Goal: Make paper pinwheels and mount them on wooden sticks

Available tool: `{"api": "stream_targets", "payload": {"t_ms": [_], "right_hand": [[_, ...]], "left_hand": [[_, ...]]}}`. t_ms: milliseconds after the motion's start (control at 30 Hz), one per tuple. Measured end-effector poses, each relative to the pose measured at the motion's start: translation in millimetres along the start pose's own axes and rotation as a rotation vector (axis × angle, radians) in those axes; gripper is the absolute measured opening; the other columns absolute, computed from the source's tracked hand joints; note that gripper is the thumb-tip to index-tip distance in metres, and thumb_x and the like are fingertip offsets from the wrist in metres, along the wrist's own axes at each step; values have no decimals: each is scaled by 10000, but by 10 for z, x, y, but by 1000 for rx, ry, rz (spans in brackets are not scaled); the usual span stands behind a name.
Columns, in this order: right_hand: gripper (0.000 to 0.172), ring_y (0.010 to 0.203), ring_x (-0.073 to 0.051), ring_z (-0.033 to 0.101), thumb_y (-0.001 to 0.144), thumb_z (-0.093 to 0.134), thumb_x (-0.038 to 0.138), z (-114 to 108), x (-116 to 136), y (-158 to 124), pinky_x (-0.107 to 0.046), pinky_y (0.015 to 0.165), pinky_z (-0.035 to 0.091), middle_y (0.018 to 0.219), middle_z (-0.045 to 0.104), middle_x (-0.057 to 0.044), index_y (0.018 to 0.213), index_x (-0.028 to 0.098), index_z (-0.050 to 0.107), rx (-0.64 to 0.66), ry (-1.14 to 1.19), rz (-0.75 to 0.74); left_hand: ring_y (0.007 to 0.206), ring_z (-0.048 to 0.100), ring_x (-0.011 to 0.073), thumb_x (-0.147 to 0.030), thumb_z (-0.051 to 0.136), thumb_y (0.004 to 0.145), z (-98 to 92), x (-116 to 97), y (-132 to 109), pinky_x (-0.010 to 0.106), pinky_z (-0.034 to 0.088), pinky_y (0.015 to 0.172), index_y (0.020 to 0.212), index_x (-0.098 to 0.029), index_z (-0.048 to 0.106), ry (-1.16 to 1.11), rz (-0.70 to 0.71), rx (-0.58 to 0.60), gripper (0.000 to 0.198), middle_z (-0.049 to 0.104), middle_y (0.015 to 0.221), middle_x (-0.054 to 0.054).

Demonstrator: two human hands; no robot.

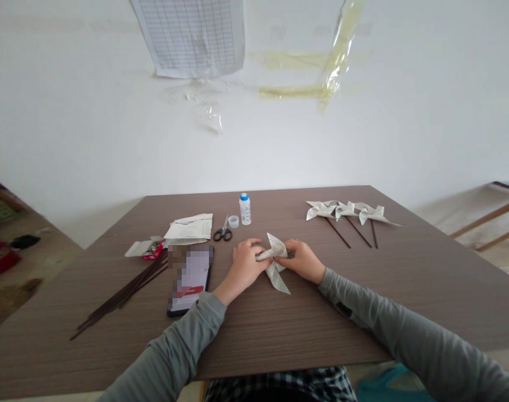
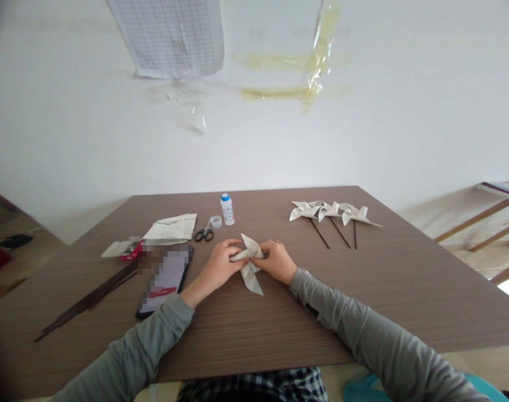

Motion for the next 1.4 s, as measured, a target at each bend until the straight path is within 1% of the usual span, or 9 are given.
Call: {"api": "stream_targets", "payload": {"t_ms": [200, 300, 433, 567, 767, 933, 1100, 1267, 1400], "right_hand": [[41, 984, -311, 811, 881, 878, 241, -11, 7, -1, -508, 1075, 603, 946, 875, -54, 887, 270, 907, 9, -33, 17], [51, 1057, -332, 811, 914, 862, 248, 0, -5, 4, -568, 1161, 567, 982, 882, -69, 901, 267, 907, 36, -62, 22], [69, 1190, -365, 800, 954, 870, 295, 10, -40, 10, -690, 1307, 437, 1101, 909, -85, 1005, 276, 913, 51, -65, 10], [237, 1226, -373, 806, 931, 915, 336, -21, -78, 16, -713, 1342, 392, 1178, 907, -92, 1159, 273, 900, 24, -59, 33], [409, 1295, -366, 806, 925, 904, 258, -121, -78, 16, -718, 1366, 368, 1247, 903, -80, 1331, 297, 864, -17, -34, -4], [406, 1293, -365, 810, 957, 874, 250, -155, -117, 21, -682, 1327, 449, 1259, 903, -87, 1361, 289, 848, -11, -34, -78], [330, 1256, -350, 827, 1002, 857, 271, -187, -140, 15, -555, 1210, 590, 1249, 902, -101, 1332, 263, 857, -24, -6, -109], [246, 1281, -347, 831, 1067, 800, 320, -261, -223, 18, -521, 1175, 631, 1305, 901, -111, 1295, 267, 877, -41, -4, -88], [235, 1304, -355, 829, 1119, 716, 323, -303, -340, 57, -533, 1198, 627, 1330, 898, -127, 1257, 257, 895, -28, -61, -92]], "left_hand": [[1493, 710, 390, -306, 991, 877, -65, -25, -28, 590, 499, 1342, 1130, -307, 936, -4, -32, 8, 259, 790, 1538, 121], [1498, 705, 395, -315, 980, 891, -102, -26, -41, 597, 493, 1345, 1126, -304, 935, -1, -41, 8, 240, 783, 1545, 130], [1503, 697, 415, -320, 961, 914, -144, -37, -47, 636, 474, 1349, 1021, -279, 932, 39, -57, 3, 118, 778, 1550, 144], [1537, 659, 441, -302, 946, 937, -179, -36, -57, 677, 447, 1354, 970, -250, 916, 106, -84, -24, 69, 774, 1558, 153], [1546, 646, 453, -304, 916, 984, -208, -28, -82, 706, 430, 1361, 1028, -229, 924, 201, -120, -50, 87, 768, 1577, 163], [1571, 639, 441, -334, 849, 1040, -228, -71, -103, 691, 454, 1343, 1149, -232, 947, 337, -126, -10, 178, 760, 1604, 180], [1540, 674, 418, -395, 770, 1100, -252, -90, -140, 631, 465, 1344, 1229, -218, 937, 396, -98, 46, 275, 775, 1597, 185], [1499, 707, 445, -511, 833, 1054, -274, -86, -197, 608, 508, 1320, 1325, -201, 902, 408, -40, 125, 418, 808, 1533, 194], [1502, 714, 441, -528, 862, 1030, -296, -67, -227, 571, 523, 1318, 1392, -197, 875, 427, 0, 182, 491, 782, 1582, 199]]}}
Point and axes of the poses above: each hand's wrist, its own y-axis towards the middle knuckle, its own z-axis out of the palm, x = y × z, the point moved 8 cm from there along y, towards the middle knuckle
